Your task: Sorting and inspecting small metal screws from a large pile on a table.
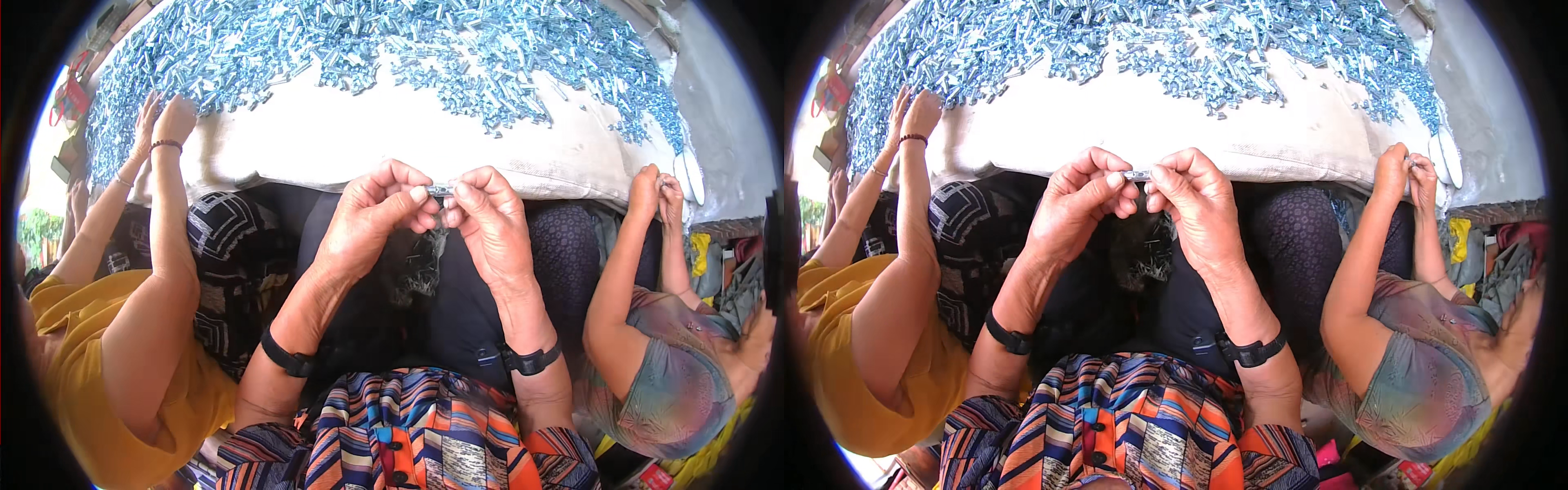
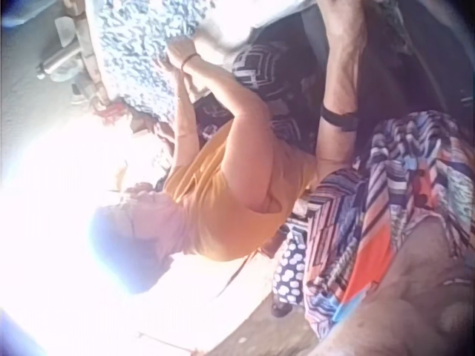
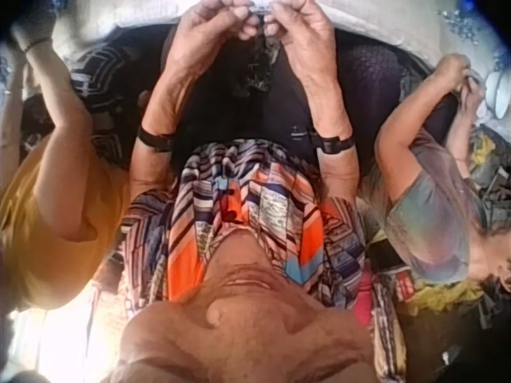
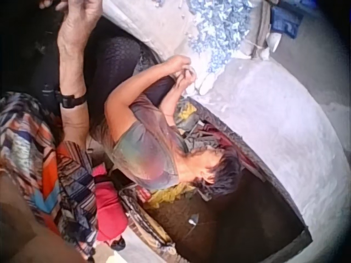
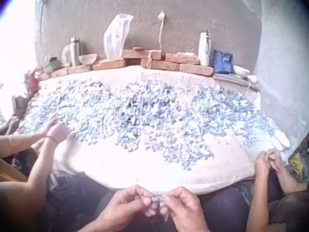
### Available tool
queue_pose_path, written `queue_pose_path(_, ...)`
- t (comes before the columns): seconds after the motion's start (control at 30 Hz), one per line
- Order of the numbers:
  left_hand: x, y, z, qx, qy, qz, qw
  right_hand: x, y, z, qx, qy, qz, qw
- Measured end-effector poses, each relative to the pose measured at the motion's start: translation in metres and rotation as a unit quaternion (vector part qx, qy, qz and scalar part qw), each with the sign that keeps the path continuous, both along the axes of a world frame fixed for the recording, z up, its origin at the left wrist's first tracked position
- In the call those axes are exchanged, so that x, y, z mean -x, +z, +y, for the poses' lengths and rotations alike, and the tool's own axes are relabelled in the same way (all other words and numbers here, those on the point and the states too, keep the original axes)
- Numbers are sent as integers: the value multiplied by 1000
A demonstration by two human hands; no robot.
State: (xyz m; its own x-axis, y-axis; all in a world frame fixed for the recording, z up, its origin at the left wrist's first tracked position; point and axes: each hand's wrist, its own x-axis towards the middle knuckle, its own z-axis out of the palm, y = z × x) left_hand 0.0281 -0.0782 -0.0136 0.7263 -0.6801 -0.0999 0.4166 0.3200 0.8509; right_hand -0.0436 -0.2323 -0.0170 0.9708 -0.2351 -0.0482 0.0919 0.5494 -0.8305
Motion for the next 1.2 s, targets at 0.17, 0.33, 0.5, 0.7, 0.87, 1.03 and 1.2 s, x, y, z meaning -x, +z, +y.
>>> queue_pose_path(0.17, 0, -7, 3, 19, 2, 7, 1000, 2, -5, 4, -7, 10, -8, 1000)
queue_pose_path(0.33, -1, -9, 4, 28, -8, 3, 1000, 3, -8, 3, 0, 11, -19, 1000)
queue_pose_path(0.5, 3, -15, 8, 46, -58, -10, 997, 8, -11, -2, -63, 112, 11, 992)
queue_pose_path(0.7, 12, -16, 7, 70, -133, 37, 988, 18, -14, -1, -124, 154, 23, 980)
queue_pose_path(0.87, -21, -14, 13, -127, -94, -116, 981, 24, -23, -10, 3, 103, 75, 992)
queue_pose_path(1.03, -88, -9, -15, -352, 171, -404, 827, 24, -10, -27, 308, 144, 142, 930)
queue_pose_path(1.2, -140, -37, -46, -445, 244, -494, 706, -23, 17, -39, 371, 90, 86, 920)
